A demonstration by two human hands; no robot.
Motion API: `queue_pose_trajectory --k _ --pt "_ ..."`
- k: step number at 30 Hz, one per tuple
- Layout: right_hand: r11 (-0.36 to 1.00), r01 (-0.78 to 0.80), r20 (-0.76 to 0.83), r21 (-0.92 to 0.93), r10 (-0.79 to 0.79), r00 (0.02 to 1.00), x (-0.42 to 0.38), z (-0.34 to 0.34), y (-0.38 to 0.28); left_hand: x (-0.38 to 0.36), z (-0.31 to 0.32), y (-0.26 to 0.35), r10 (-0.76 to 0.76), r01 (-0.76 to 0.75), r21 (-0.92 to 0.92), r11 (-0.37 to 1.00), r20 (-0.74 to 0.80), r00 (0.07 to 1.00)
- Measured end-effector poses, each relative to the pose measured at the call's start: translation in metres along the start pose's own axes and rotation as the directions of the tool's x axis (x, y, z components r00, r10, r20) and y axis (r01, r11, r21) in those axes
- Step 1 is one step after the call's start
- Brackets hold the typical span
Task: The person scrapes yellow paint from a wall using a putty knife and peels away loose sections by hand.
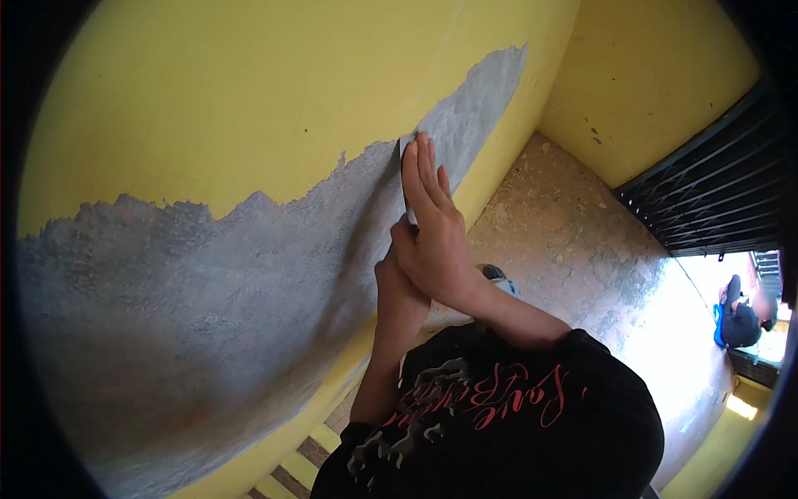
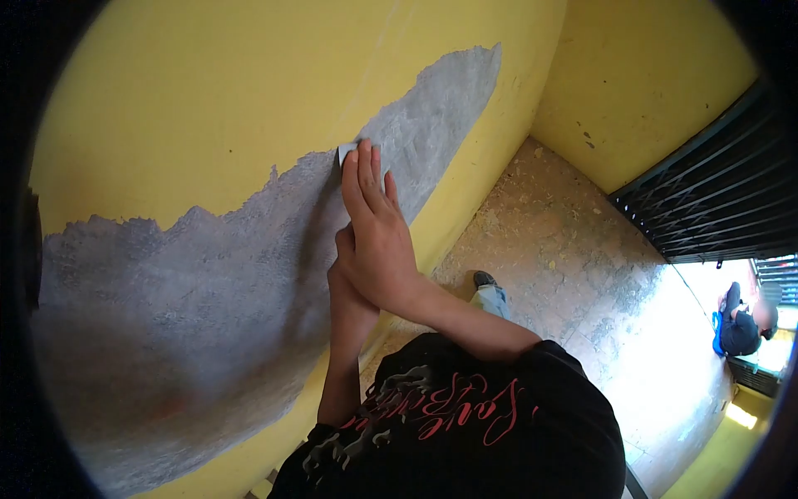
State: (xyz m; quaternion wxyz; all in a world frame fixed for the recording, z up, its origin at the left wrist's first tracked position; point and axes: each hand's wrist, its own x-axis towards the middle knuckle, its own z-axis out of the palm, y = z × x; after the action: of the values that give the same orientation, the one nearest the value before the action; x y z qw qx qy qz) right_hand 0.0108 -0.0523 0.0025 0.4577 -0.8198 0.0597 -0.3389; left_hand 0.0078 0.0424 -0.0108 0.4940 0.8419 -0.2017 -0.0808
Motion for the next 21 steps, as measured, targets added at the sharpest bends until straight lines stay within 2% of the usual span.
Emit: queue_pose_trajectory --k 4,7,9,12,18,21 --pt "0.999 0.011 -0.067 -0.039 -0.013 0.998 0.018 -0.005 0.002 0.016 0.000 0.007 -0.045 0.043 0.047 0.998 0.052 0.998" --pt "0.998 0.019 -0.007 -0.061 -0.019 1.000 0.008 -0.006 0.003 0.009 0.004 0.008 -0.045 0.042 0.050 0.998 0.056 0.997" --pt "0.999 0.008 0.010 -0.047 -0.007 1.000 -0.003 -0.003 0.000 -0.004 0.009 0.000 -0.011 0.012 0.007 1.000 -0.069 0.998" --pt "1.000 0.005 0.019 -0.021 -0.005 1.000 -0.005 0.002 0.000 -0.009 0.000 -0.006 -0.072 0.073 0.045 0.996 -0.011 0.997" --pt "0.991 0.034 0.013 -0.126 -0.033 0.999 0.002 -0.001 -0.002 -0.004 -0.003 0.006 -0.119 0.105 0.115 0.988 0.124 0.985" --pt "0.989 0.054 0.010 -0.138 -0.053 0.999 0.003 -0.004 -0.005 -0.009 -0.002 0.004 -0.034 0.034 -0.003 0.999 0.064 0.997"
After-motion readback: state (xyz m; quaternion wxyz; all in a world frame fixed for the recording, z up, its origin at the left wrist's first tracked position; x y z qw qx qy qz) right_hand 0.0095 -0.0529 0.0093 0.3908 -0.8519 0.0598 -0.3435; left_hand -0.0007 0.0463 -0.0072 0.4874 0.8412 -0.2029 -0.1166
